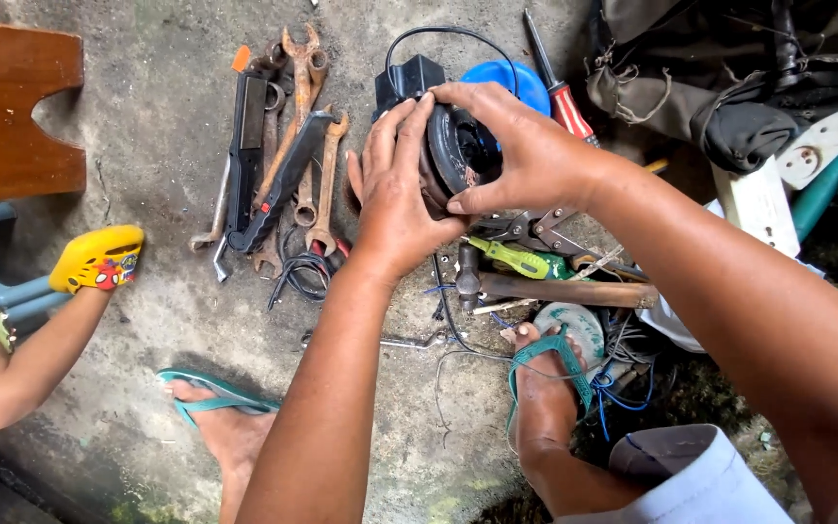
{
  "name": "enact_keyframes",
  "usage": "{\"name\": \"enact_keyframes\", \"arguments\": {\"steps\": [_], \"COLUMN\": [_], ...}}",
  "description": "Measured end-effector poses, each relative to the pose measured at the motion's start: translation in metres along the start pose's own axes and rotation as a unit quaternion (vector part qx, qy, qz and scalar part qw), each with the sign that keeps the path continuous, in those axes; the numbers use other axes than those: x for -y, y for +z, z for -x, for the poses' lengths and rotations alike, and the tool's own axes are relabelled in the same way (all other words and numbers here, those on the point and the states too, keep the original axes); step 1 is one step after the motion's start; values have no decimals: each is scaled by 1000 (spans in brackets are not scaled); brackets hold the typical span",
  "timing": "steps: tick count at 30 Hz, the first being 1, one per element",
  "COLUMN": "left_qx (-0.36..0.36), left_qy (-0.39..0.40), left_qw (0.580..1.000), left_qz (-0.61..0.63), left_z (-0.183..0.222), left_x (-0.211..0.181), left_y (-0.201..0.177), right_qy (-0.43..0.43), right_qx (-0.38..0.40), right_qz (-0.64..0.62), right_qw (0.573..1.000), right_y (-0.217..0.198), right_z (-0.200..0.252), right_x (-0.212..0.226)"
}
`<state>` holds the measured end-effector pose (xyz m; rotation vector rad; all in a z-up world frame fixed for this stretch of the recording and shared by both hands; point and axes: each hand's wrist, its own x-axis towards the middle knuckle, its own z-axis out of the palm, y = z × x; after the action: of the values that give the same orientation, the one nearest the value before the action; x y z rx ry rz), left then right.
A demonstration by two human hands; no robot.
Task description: Disassembling and repairing an electric motor assembly using various hand tools
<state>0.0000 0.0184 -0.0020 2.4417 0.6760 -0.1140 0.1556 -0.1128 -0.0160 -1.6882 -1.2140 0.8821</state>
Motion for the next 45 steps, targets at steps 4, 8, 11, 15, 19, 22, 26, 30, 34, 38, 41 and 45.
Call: {"name": "enact_keyframes", "arguments": {"steps": [4, 8, 11, 15, 19, 22, 26, 30, 34, 38, 41, 45], "left_qx": [42, 79, 92, 85, 82, 88, 85, 96, 86, -87, -169, -169], "left_qy": [2, 58, 61, 82, 71, 73, 89, 73, 27, 6, -2, 7], "left_qw": [999, 995, 994, 993, 994, 993, 992, 993, 995, 996, 986, 983], "left_qz": [-10, 1, 3, 3, -2, -1, 4, -15, -38, -27, 13, 71], "left_z": [-5, -12, -5, -6, -10, -9, -14, -10, 8, 55, 83, 98], "left_x": [-1, -2, -1, -3, -4, -3, -7, -3, -11, -42, -61, -94], "left_y": [-5, -12, -15, -15, -11, -12, -12, -13, -7, -1, 13, 0], "right_qy": [23, 70, 101, 80, 83, 67, 110, 72, 64, 120, 148, 136], "right_qx": [-11, -83, -118, -64, -48, -78, -82, -90, -95, -94, -96, -64], "right_qz": [26, 18, -35, -55, -146, -134, -132, -152, -137, -338, -521, -701], "right_qw": [999, 994, 987, 993, 985, 986, 982, 982, 984, 929, 835, 697], "right_y": [-2, -37, -92, -129, -90, -58, -39, -24, -14, -8, 0, 9], "right_z": [5, 26, 55, 70, 71, 76, 80, 83, 85, 88, 94, 109], "right_x": [9, 9, 10, 16, 5, 1, 2, 13, 16, 27, 28, 24]}}
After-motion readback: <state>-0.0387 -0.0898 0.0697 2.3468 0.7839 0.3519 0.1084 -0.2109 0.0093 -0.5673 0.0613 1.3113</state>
